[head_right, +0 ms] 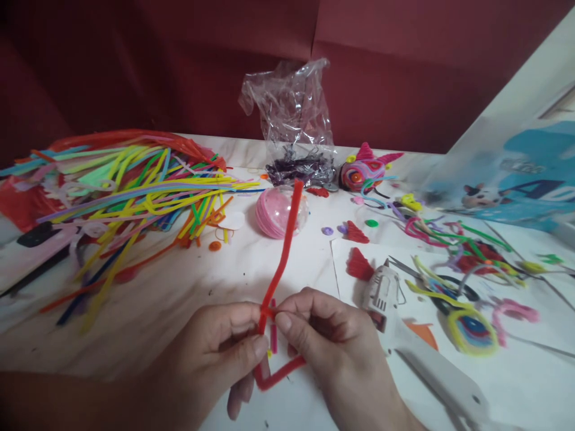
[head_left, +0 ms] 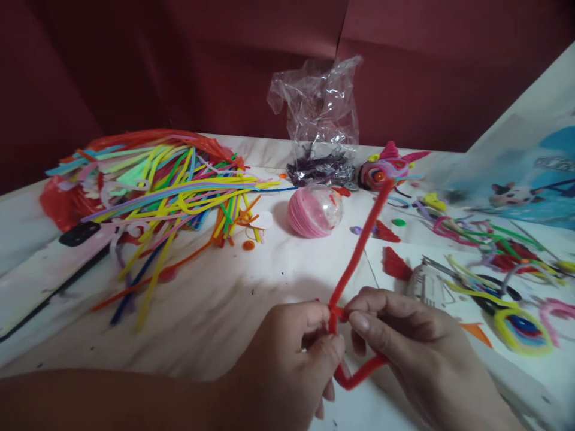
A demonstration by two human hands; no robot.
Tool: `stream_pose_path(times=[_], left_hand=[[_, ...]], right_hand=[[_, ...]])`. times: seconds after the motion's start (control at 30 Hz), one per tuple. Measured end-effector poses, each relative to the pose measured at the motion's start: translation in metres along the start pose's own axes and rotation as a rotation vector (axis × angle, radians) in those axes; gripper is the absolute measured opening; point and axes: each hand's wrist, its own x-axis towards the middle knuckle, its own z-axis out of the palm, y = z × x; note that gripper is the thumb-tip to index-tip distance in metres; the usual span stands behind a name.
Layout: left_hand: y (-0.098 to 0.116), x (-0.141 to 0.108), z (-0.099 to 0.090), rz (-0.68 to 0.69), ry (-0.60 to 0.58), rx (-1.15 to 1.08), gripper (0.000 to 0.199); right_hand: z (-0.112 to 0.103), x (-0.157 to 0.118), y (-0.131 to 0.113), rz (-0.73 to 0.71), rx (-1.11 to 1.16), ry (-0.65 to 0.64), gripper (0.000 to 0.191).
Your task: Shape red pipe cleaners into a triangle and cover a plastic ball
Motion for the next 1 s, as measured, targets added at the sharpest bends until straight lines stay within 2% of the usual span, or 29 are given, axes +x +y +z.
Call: stream_pose_path(times=[0.2, 0.4, 0.57, 0.7, 0.87, 1.0], left_hand=[[-0.0028, -0.0019, 0.001, -0.007, -0.002, 0.019, 0.021], [-0.0037, -0.0027, -0.0003, 0.063, -0.015, 0.147, 0.018], [-0.0017, -0.0023, 0.0002, 0.142, 0.022, 0.292, 0.014], [-0.0002, -0.0016, -0.0005, 0.135, 0.002, 0.277, 0.011], [-0.0003, 0.0003, -0.0043, 0.06, -0.049, 0.179, 0.028], [-0.0034, 0.003, -0.0064, 0.062, -0.025, 0.21, 0.032]], right_hand=[[0.0012, 0.001, 0.0013, 0.022, -0.025, -0.001, 0.023], [0.0008, 0.0014, 0.0022, 0.018, -0.011, 0.012, 0.024], [-0.0016, 0.0023, 0.0038, 0.085, 0.002, -0.017, 0.026], [-0.0023, 0.0027, 0.0029, 0.101, -0.04, -0.004, 0.024], [-0.0008, 0.0026, 0.0022, 0.106, -0.056, -0.016, 0.019], [-0.0007, 0.0026, 0.0032, 0.141, -0.104, 0.012, 0.021]])
